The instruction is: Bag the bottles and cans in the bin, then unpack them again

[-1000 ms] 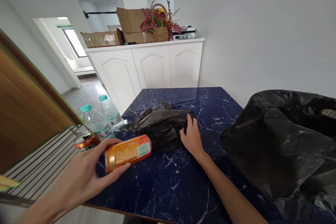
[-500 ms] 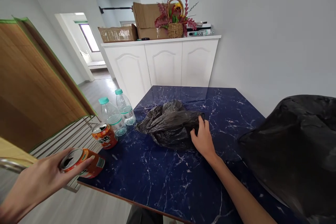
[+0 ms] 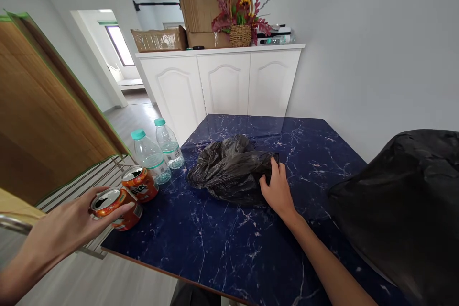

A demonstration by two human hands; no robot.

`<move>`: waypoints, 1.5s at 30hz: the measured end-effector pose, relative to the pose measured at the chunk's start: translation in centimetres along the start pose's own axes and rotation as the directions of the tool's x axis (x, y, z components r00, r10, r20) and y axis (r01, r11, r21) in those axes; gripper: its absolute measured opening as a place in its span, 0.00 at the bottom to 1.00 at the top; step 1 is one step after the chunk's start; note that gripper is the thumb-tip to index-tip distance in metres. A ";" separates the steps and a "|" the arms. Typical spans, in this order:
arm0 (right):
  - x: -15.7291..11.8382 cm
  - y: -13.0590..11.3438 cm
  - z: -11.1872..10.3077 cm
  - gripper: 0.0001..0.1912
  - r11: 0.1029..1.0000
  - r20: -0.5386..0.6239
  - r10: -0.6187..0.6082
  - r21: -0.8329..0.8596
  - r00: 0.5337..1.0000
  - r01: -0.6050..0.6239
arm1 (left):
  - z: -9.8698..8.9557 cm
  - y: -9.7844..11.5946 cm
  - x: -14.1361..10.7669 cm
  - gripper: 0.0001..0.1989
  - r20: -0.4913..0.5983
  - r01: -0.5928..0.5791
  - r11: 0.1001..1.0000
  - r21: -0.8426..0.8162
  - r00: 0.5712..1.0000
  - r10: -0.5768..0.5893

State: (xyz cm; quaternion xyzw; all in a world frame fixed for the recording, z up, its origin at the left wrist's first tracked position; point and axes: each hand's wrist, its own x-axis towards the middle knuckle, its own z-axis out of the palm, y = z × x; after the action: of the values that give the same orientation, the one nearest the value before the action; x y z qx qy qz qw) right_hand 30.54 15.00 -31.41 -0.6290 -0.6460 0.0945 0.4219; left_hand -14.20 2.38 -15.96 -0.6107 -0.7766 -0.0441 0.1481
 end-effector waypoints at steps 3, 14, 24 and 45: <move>-0.1 -0.1 0.0 0.34 1.000 -0.002 -0.009 0.002 1.000 0.009 | -0.4 -0.5 -1.0 0.44 -0.085 0.012 1.000 0.014 0.996 -0.010; -0.4 -3.3 -3.7 0.22 0.961 -0.242 -0.262 0.021 0.934 0.275 | 4.5 10.3 -3.7 0.18 -0.421 -0.583 0.707 -0.401 0.803 0.423; -4.1 -6.6 -11.9 0.25 0.949 -0.361 -0.315 -0.129 0.878 0.288 | 5.4 16.9 5.5 0.13 -0.353 -0.599 0.639 -0.482 0.801 0.484; -10.3 -6.3 -18.7 0.40 0.909 -0.159 -0.364 -0.277 0.918 0.312 | -8.6 12.4 1.9 0.13 -0.247 -0.261 0.441 -0.859 0.965 0.090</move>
State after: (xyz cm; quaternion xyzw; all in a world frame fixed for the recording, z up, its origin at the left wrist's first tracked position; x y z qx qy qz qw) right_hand 36.78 -3.01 -19.99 -0.5608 -0.7048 -0.1273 0.4154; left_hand -1.17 5.09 -8.64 -0.6699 -0.5576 -0.4747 -0.1228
